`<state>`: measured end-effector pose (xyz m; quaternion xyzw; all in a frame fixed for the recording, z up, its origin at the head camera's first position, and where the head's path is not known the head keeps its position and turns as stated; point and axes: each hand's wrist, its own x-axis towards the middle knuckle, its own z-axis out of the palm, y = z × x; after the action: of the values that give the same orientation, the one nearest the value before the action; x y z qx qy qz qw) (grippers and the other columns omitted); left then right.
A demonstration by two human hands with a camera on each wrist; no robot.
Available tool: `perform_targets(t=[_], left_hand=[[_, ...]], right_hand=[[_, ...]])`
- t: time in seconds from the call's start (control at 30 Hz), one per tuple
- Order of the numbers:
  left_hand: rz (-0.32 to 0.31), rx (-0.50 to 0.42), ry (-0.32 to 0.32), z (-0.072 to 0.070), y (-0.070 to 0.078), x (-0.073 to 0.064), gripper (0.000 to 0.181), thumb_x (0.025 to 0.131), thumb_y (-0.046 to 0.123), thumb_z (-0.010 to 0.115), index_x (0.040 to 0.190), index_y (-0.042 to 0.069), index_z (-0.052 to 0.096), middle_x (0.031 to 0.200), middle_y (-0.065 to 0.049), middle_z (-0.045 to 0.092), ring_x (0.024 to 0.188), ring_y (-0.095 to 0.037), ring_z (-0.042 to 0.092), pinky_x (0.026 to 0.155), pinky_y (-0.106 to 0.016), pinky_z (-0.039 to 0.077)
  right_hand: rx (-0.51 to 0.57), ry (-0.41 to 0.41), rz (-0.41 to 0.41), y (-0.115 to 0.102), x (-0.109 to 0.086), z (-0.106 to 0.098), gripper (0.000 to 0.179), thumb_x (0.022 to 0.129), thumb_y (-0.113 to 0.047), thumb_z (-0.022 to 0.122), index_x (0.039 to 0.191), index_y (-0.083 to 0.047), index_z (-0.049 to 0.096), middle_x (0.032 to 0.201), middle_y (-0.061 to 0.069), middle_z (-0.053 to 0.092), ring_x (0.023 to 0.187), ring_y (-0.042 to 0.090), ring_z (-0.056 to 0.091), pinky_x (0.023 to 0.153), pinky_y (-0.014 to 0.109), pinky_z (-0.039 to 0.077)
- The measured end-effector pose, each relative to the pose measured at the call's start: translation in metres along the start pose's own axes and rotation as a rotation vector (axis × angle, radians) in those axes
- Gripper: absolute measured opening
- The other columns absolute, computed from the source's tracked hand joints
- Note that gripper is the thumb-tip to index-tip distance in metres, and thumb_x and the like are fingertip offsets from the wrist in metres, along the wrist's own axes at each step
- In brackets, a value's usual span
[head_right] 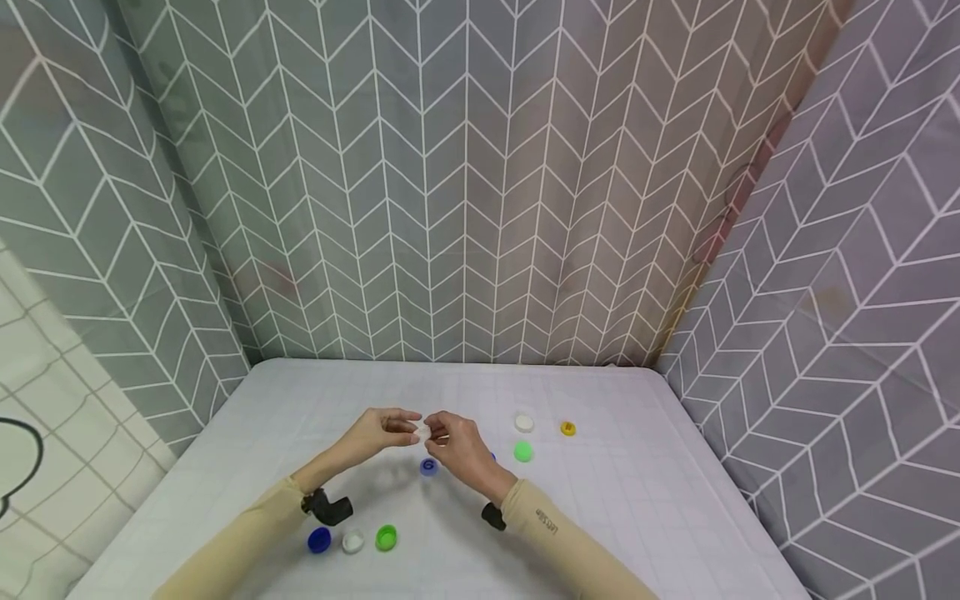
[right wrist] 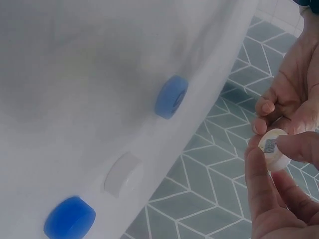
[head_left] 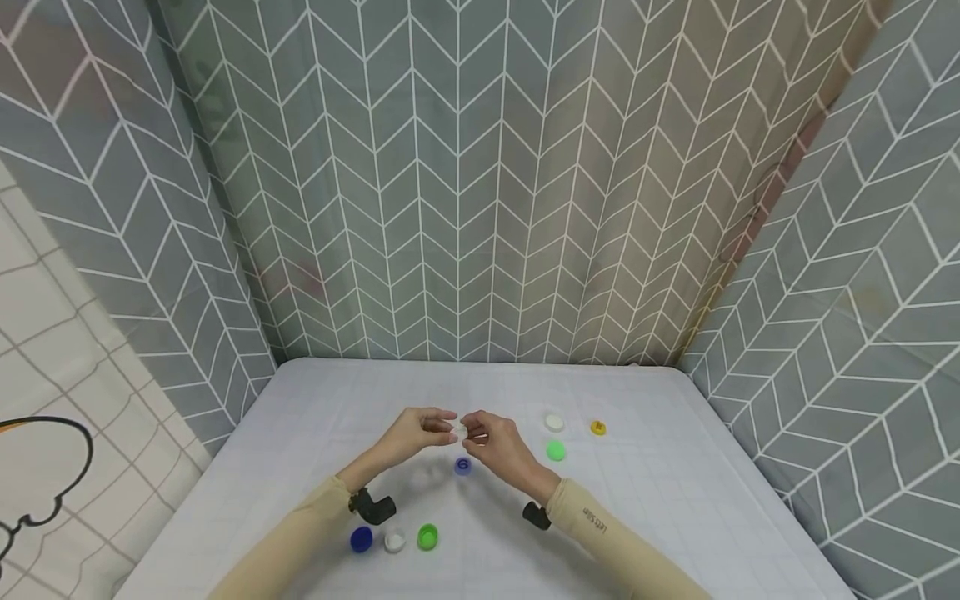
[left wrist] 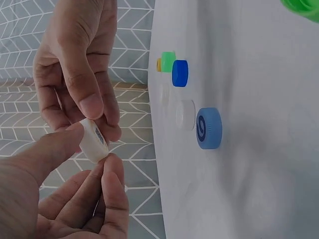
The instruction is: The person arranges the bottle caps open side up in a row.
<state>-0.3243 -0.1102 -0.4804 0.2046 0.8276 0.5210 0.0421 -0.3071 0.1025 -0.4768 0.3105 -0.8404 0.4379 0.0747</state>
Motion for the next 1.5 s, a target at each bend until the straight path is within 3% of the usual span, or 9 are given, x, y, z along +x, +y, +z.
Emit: perform_targets(t=[0.17,0.4,0.7,1.03,1.27,1.5], left_hand=[[0.028,0.012,-0.012,-0.001,0.003,0.002,0.052,0.085,0.029,0.074,0.127,0.002,0.061,0.105,-0.009,0.072,0.095,-0.020,0.069,0.080,-0.033,0.056],[0.028,0.049,-0.019,0.001,0.002,0.002,0.040,0.084,0.029,0.075,0.116,0.006,0.069,0.108,-0.009,0.071,0.094,-0.017,0.067,0.077,-0.029,0.056],[0.024,0.056,-0.035,0.004,0.000,-0.002,0.035,0.081,0.028,0.078,0.109,0.009,0.069,0.097,-0.002,0.069,0.089,-0.015,0.065,0.074,-0.027,0.055],[0.094,0.182,-0.042,0.008,0.003,-0.008,0.032,0.079,0.032,0.079,0.103,0.012,0.069,0.090,0.004,0.067,0.083,-0.009,0.062,0.077,-0.023,0.053],[0.106,0.190,-0.053,0.010,0.011,-0.014,0.027,0.081,0.029,0.078,0.101,0.014,0.069,0.089,0.005,0.067,0.083,-0.010,0.061,0.075,-0.023,0.052],[0.113,0.263,-0.134,0.012,0.018,-0.026,0.023,0.079,0.019,0.080,0.097,0.014,0.067,0.086,0.006,0.066,0.081,-0.009,0.061,0.071,-0.022,0.051]], right_hand=[[0.005,-0.009,0.022,-0.003,0.001,-0.003,0.032,0.088,-0.005,0.066,0.119,0.002,0.061,0.107,0.014,0.068,0.095,0.024,0.069,0.079,0.022,0.055],[0.010,-0.021,0.011,-0.004,-0.001,-0.004,0.032,0.089,-0.006,0.067,0.120,0.001,0.062,0.110,0.015,0.068,0.097,0.025,0.069,0.081,0.021,0.054],[0.039,-0.056,0.011,-0.005,-0.005,0.000,0.029,0.092,-0.010,0.064,0.120,-0.001,0.063,0.110,0.013,0.069,0.099,0.023,0.069,0.086,0.035,0.055],[-0.061,-0.090,0.051,-0.012,-0.011,-0.003,0.032,0.088,-0.018,0.070,0.117,-0.003,0.065,0.103,0.007,0.070,0.084,0.013,0.068,0.072,0.021,0.054],[-0.104,-0.107,0.089,-0.018,-0.011,-0.005,0.021,0.087,-0.020,0.072,0.105,-0.009,0.072,0.096,0.001,0.072,0.075,0.007,0.063,0.063,0.017,0.050],[-0.251,-0.156,0.075,-0.024,-0.018,-0.006,0.019,0.080,-0.024,0.077,0.096,-0.013,0.073,0.077,-0.007,0.066,0.065,0.002,0.054,0.056,0.017,0.043]])
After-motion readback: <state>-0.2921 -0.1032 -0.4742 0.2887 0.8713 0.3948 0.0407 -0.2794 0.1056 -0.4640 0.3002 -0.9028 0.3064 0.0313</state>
